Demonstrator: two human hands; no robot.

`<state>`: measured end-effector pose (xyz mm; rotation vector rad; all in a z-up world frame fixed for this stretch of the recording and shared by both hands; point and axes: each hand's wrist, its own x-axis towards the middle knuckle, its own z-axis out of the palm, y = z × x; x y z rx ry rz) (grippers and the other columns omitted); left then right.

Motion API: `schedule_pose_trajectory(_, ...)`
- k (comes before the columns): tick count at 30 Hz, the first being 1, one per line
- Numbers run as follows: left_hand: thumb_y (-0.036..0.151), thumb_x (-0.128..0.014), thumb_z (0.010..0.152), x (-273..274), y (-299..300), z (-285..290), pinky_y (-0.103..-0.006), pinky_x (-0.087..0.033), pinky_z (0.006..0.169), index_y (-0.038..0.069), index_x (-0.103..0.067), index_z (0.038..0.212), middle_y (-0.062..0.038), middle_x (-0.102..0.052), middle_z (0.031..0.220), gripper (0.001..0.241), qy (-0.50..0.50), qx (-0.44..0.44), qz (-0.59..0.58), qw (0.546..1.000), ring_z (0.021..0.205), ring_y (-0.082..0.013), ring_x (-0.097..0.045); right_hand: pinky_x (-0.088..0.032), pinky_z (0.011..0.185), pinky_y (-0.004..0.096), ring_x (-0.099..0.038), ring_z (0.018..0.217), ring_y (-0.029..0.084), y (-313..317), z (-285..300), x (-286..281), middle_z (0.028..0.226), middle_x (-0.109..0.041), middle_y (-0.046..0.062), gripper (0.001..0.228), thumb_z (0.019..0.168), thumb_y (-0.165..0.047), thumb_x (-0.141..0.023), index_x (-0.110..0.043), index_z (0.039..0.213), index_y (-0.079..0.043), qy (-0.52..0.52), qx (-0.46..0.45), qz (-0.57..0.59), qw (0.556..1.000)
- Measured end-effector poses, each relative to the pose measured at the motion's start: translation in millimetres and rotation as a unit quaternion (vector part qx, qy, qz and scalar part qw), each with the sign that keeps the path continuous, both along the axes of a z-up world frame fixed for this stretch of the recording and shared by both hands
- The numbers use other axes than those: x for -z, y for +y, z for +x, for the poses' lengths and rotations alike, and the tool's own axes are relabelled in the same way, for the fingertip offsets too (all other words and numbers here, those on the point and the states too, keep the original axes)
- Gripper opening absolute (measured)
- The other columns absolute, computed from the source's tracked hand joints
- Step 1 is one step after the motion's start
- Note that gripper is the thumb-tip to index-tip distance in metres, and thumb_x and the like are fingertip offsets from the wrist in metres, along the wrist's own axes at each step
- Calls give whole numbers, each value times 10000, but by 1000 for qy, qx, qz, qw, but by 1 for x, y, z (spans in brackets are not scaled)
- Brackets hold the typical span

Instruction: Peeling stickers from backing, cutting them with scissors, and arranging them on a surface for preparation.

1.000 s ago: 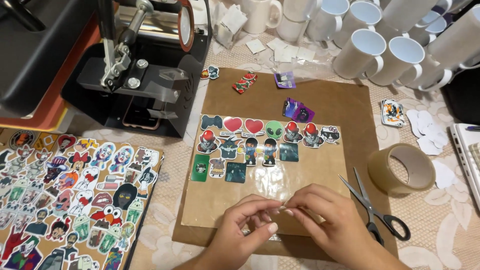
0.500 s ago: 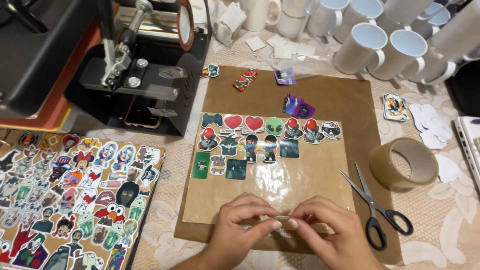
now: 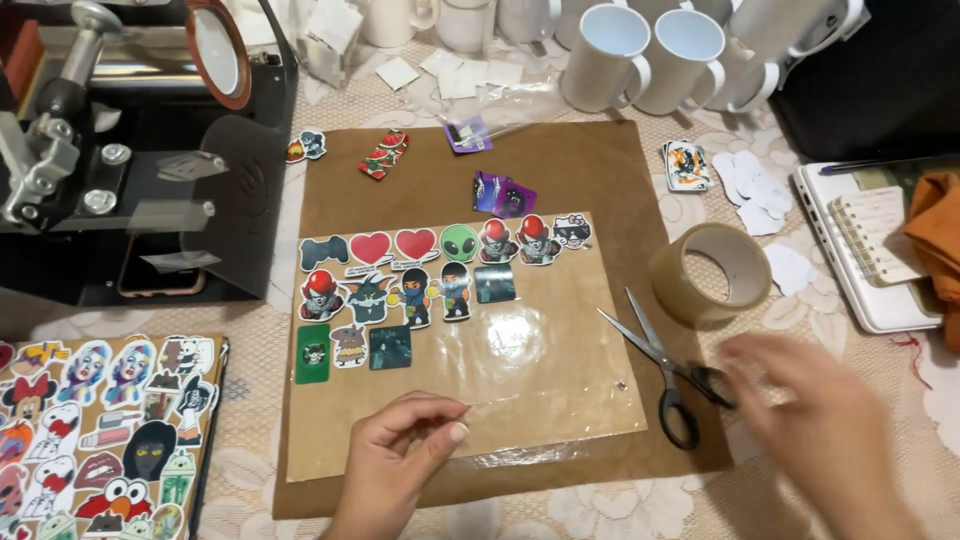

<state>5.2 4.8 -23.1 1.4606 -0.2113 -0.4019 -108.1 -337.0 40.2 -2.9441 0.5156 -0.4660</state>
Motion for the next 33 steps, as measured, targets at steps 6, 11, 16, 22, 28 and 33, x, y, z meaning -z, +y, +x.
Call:
schedule_pose_trajectory(6, 38, -837, 723, -18, -5, 1, -269, -575, 750, 83, -677, 1292, -86, -785, 963, 593, 27, -17, 68, 997, 739, -131, -645, -526, 773, 349, -654, 890, 236, -144, 67, -6, 1098, -736, 154, 112, 1080, -35, -777, -807, 1182, 1, -106, -27, -26, 994)
schedule_pose_trajectory(11, 23, -822, 749, 0, -1, 6, -232, -586, 727, 29, -782, 934, -111, -728, 1026, 189, -140, -41, 58, 988, 814, -142, -690, -505, 848, 453, -655, 992, 308, -179, 124, 12, 1136, -718, 93, 166, 954, -167, -730, -808, 1093, -121, 85, -27, 11, 996)
schedule_pose_trajectory(16, 5, -836, 728, 7, -2, 8, -226, -574, 703, 19, -783, 956, -111, -726, 1003, 234, -135, -42, 56, 988, 752, -140, -673, -502, 918, 449, -669, 1049, 353, -231, 135, 49, 1160, -740, 108, 326, 896, -43, -627, -790, 1167, -121, 24, -26, -57, 998)
schedule_pose_trajectory(22, 32, -855, 716, 9, -3, 10, -230, -577, 677, 26, -807, 933, -93, -749, 932, 222, -133, -24, 73, 988, 743, -143, -660, -503, 852, 438, -677, 956, 381, -229, 150, 47, 987, -778, 131, 178, 922, -203, -720, -816, 1062, -150, 94, 64, -3, 993)
schedule_pose_trajectory(28, 42, -852, 724, 8, -1, 10, -228, -561, 675, 30, -802, 936, -88, -744, 926, 218, -138, -22, 61, 988, 727, -138, -639, -526, 812, 467, -668, 948, 380, -223, 156, 44, 937, -780, 104, 185, 928, -147, -653, -829, 976, -178, 119, 81, -29, 989)
schedule_pose_trajectory(33, 33, -850, 726, 8, 0, 9, -223, -548, 676, 33, -796, 945, -86, -737, 938, 226, -147, -21, 50, 988, 706, -133, -614, -514, 817, 529, -657, 959, 435, -216, 156, 31, 1163, -706, 180, 250, 1020, -152, -510, -739, 1078, -68, 144, 62, -52, 986)
